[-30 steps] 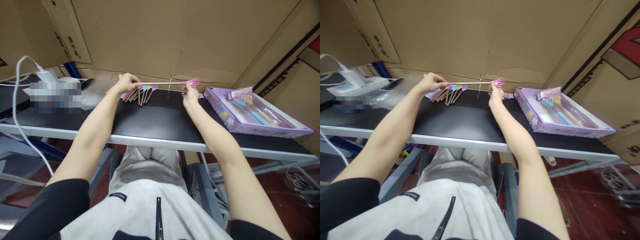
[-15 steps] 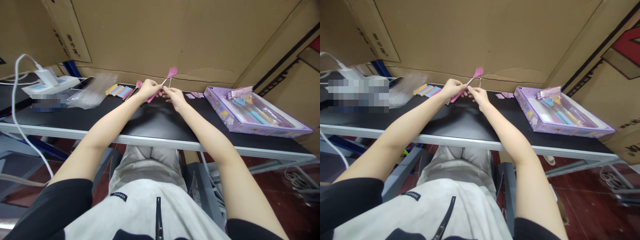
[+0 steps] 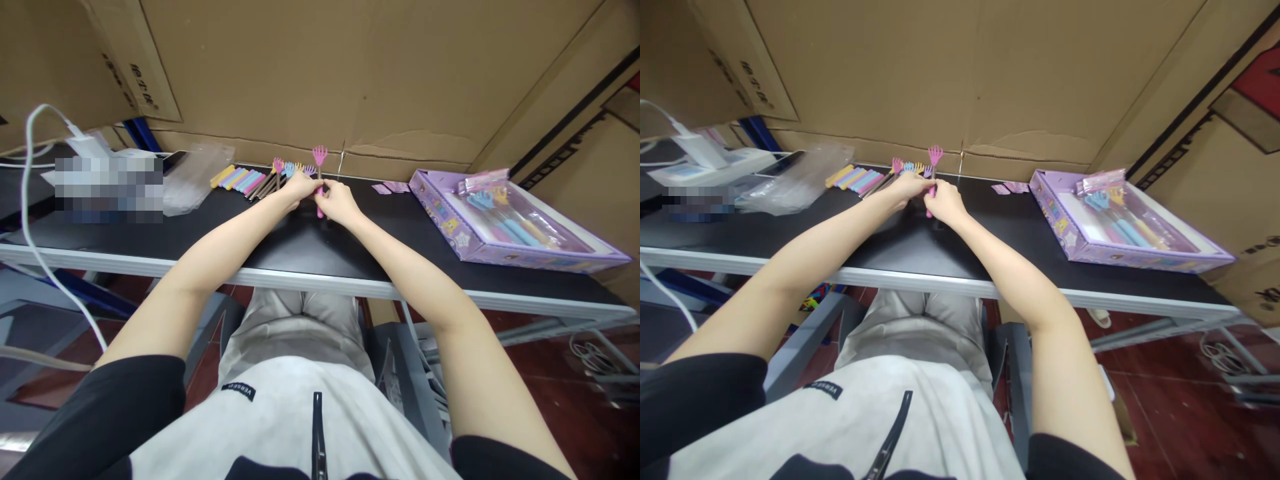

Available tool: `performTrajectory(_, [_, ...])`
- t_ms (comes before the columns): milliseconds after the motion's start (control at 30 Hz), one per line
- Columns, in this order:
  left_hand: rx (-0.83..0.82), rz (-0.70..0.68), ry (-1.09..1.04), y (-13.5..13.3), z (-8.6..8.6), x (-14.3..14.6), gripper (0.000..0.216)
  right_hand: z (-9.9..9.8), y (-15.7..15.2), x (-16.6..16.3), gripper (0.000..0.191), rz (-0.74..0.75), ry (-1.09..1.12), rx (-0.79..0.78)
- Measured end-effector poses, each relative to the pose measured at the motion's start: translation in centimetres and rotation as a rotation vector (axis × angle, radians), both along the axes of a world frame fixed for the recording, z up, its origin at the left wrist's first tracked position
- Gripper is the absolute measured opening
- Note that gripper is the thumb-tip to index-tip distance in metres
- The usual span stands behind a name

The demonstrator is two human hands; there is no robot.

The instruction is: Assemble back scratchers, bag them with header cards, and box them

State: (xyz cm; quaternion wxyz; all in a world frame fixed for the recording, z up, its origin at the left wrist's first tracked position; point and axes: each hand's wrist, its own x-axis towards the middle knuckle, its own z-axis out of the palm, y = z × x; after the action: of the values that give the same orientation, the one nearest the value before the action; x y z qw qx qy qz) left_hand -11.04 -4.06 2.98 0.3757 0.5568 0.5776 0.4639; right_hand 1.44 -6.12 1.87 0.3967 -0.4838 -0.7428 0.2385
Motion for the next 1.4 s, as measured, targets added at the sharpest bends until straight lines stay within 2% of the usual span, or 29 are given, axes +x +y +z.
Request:
performTrajectory(133, [-0.041,-0.061,0.048,-0.1,-0.8,0.9,0.050,0.4,0.0,0.2,0.012,-0.094,-0.266,-0.025])
performTrajectory(200, [-0.015,-0.098,0.092,-0.1,-1.2,1.2,0.051,0.7,0.2,0.5,0.017,-0.137,-0.407,-0.061])
performTrajectory(333, [0.091,-0.141,0.241,0.2,-1.9,1.3,0.030,0.8,1.6,1.6,0.022,-0.223,-0.550,-0.105])
performTrajectory(400, [0.137,-0.180,0.398,0.4,-2.1,1.0,0.023,0.7,2.4,2.1,0.023,-0.242,-0.597,-0.134])
performTrajectory(567, [0.266,-0.223,0.926,-0.4,-1.9,0.0,0.035,0.6,3.3,2.6,0.023,-0.212,-0.634,-0.171])
performTrajectory(667, [0.277,-0.226,1.079,-1.0,-1.7,-0.2,0.037,0.7,3.3,2.6,0.024,-0.199,-0.660,-0.183])
performTrajectory(833, [0.301,-0.259,1.174,-1.0,-1.7,-0.5,0.038,1.3,3.2,3.1,0.033,-0.218,-0.718,-0.174])
performTrajectory(1000, [0.374,-0.369,1.250,-0.4,-1.7,-1.2,0.038,1.7,3.3,5.0,0.046,-0.258,-0.808,-0.085])
performTrajectory(1200, [0.419,-0.429,1.245,-0.1,-1.8,-1.7,0.038,1.2,4.4,6.6,0.051,-0.112,-1.013,-0.145])
performTrajectory(1400, [0.425,-0.461,1.247,0.2,-1.8,-2.0,0.040,1.0,4.8,6.7,0.052,-0.093,-1.044,-0.136])
